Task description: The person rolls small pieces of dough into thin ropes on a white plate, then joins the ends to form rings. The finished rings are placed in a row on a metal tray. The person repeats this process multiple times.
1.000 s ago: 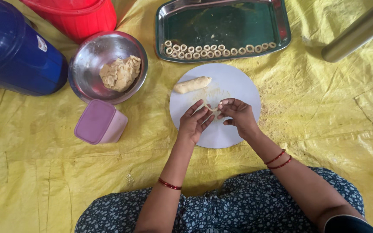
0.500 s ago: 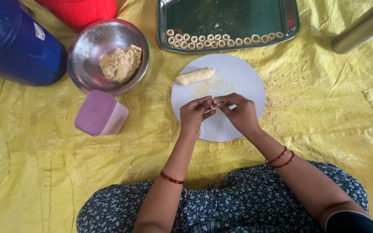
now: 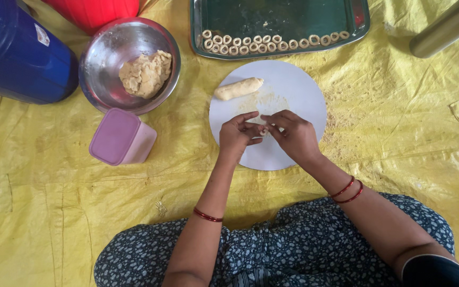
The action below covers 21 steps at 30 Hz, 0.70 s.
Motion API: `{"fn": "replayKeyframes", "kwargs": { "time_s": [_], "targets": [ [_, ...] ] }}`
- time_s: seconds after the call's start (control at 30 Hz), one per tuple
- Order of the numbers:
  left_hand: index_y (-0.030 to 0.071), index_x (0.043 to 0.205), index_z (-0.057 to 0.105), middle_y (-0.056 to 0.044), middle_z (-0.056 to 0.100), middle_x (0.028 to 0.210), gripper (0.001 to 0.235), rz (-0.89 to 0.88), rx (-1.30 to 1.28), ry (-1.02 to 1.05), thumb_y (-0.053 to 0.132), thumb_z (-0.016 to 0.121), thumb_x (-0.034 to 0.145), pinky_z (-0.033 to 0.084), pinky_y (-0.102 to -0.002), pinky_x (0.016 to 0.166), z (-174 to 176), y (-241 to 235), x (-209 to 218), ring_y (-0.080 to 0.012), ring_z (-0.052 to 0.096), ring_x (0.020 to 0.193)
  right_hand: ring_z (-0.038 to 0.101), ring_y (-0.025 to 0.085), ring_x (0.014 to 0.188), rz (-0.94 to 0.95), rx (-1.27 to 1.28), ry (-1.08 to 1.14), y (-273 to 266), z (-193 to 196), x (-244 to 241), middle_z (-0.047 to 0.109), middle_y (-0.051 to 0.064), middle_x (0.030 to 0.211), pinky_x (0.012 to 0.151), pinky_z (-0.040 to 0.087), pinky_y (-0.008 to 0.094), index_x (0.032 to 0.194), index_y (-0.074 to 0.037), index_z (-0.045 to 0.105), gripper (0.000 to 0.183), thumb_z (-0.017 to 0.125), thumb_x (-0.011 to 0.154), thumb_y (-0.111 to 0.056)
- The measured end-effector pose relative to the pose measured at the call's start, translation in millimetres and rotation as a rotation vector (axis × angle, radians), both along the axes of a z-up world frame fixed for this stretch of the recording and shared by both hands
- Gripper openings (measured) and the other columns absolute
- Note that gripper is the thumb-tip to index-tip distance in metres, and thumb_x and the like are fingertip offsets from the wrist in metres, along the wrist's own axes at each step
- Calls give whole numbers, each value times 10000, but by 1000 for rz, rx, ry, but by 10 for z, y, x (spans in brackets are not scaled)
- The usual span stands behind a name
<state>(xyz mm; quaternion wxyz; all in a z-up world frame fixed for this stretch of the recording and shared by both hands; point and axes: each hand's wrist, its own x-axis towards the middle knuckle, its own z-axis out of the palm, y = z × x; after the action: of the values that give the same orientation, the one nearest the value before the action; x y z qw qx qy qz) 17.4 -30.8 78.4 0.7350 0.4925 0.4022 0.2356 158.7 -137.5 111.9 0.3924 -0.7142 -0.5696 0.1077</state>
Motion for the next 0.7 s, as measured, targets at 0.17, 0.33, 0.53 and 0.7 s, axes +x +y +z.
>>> {"fn": "replayKeyframes", "kwargs": {
  "time_s": [0.17,0.33,0.53,0.7],
  "targets": [
    [-14,1315,638,-131,772,945,485,-79,-60,4,-48,756,846,670,-326,705,-9,56,-23,-202,762,865,742,159,722,-2,-26,42,2,49,-5,749,21,991,645,615,282,1201,-179,758,313,756,901,-86],
    [0,1335,632,-148,769,973,494,-71,-152,-25,-1,742,853,683,-340,710,-48,101,-65,-230,778,861,745,157,728,9,-18,59,1,60,11,750,20,994,652,617,278,1206,-176,751,328,762,894,-78],
    [14,1372,581,-129,744,1041,559,-114,-335,-77,13,757,841,674,-406,826,-141,90,-95,-238,752,946,755,130,780,34,-5,92,-31,-64,16,770,28,1066,672,630,261,1223,-156,756,324,767,911,-68],
    [28,1408,543,-131,713,1062,579,-140,-466,-206,48,763,872,649,-449,914,-125,142,-40,-268,712,1020,722,118,866,-52,-7,556,86,-152,218,765,39,1137,688,619,257,1331,-81,656,404,666,936,5]
  ]
}}
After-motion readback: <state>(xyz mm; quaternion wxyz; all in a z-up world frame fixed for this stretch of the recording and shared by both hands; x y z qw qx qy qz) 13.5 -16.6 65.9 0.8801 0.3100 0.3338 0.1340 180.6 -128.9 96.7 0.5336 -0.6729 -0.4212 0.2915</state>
